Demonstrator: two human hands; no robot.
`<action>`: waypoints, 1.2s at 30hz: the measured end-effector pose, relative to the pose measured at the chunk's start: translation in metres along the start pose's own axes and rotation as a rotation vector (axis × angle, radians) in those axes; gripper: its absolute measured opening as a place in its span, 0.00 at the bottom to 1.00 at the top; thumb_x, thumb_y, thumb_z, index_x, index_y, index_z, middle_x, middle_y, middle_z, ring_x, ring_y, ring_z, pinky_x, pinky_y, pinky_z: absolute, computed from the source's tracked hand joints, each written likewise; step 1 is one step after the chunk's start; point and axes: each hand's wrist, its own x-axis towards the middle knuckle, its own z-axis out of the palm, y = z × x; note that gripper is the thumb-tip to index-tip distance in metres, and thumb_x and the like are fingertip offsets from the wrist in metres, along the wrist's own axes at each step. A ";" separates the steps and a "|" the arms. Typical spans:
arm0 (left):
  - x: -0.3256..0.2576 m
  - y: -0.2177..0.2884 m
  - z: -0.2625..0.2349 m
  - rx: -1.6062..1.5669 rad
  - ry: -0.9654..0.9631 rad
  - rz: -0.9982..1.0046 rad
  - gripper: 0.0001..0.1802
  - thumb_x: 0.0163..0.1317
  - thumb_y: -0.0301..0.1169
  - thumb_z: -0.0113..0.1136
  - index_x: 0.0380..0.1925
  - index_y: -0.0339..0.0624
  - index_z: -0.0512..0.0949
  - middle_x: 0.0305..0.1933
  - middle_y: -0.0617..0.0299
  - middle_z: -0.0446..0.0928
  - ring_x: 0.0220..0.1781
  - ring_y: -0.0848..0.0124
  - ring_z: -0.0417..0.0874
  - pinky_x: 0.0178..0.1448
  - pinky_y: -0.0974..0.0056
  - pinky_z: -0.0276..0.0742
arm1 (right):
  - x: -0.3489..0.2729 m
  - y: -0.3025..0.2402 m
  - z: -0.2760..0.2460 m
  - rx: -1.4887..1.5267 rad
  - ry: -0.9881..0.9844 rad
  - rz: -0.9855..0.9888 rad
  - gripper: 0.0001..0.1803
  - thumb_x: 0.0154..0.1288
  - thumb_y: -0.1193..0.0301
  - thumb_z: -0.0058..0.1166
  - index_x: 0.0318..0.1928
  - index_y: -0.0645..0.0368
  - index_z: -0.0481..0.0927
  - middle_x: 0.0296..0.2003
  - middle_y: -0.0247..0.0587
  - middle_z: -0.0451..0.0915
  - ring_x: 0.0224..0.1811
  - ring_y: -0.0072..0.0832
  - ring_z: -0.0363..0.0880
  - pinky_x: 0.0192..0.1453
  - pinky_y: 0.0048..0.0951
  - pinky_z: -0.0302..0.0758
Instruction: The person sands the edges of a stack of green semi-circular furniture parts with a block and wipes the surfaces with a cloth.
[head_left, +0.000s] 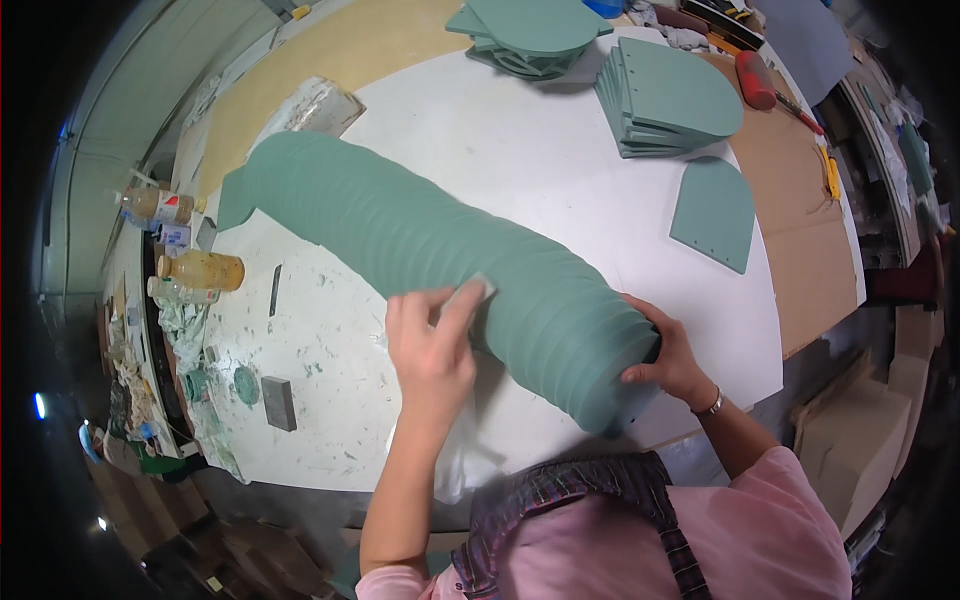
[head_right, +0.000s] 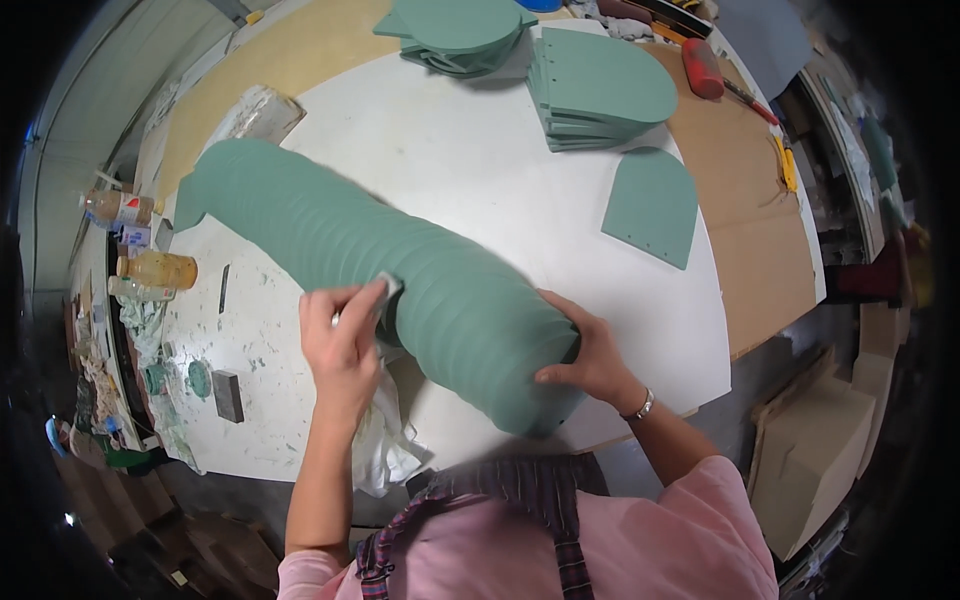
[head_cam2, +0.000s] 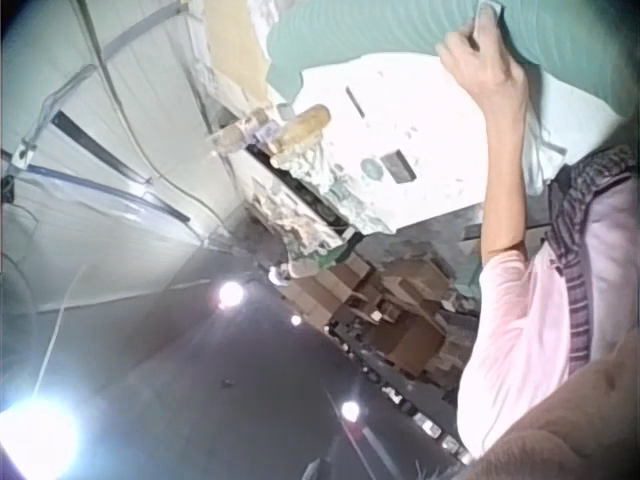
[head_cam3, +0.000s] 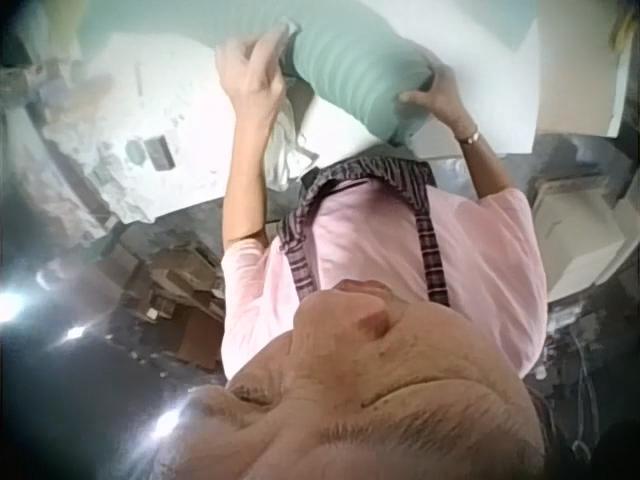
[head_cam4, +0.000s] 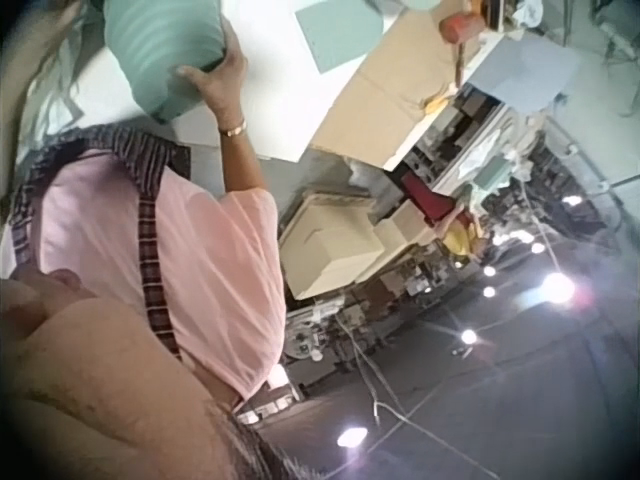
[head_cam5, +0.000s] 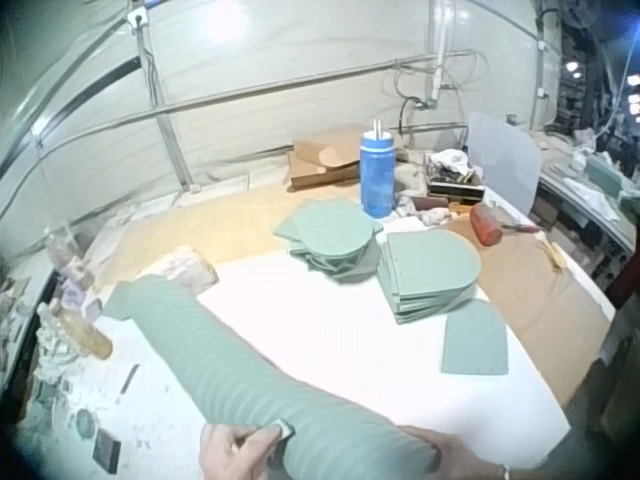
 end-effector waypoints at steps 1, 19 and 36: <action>0.009 -0.002 0.004 0.008 0.010 -0.007 0.28 0.47 0.13 0.59 0.50 0.46 0.87 0.40 0.56 0.78 0.41 0.57 0.75 0.45 0.57 0.72 | 0.002 -0.001 0.002 -0.003 -0.012 -0.008 0.57 0.41 0.59 0.85 0.72 0.64 0.71 0.62 0.51 0.82 0.66 0.38 0.80 0.72 0.38 0.72; -0.048 -0.054 0.003 -0.200 0.369 -0.580 0.19 0.62 0.19 0.62 0.54 0.31 0.80 0.50 0.54 0.79 0.45 0.65 0.79 0.53 0.63 0.76 | 0.000 -0.010 0.000 -0.048 -0.003 0.085 0.59 0.34 0.62 0.84 0.72 0.64 0.71 0.61 0.50 0.83 0.66 0.38 0.80 0.73 0.37 0.70; 0.017 -0.077 -0.025 0.025 0.149 -0.157 0.21 0.53 0.14 0.62 0.48 0.41 0.84 0.40 0.54 0.77 0.45 0.53 0.77 0.50 0.54 0.76 | 0.000 -0.003 0.000 0.049 -0.010 0.034 0.57 0.43 0.53 0.81 0.71 0.69 0.70 0.60 0.52 0.83 0.64 0.39 0.81 0.72 0.37 0.71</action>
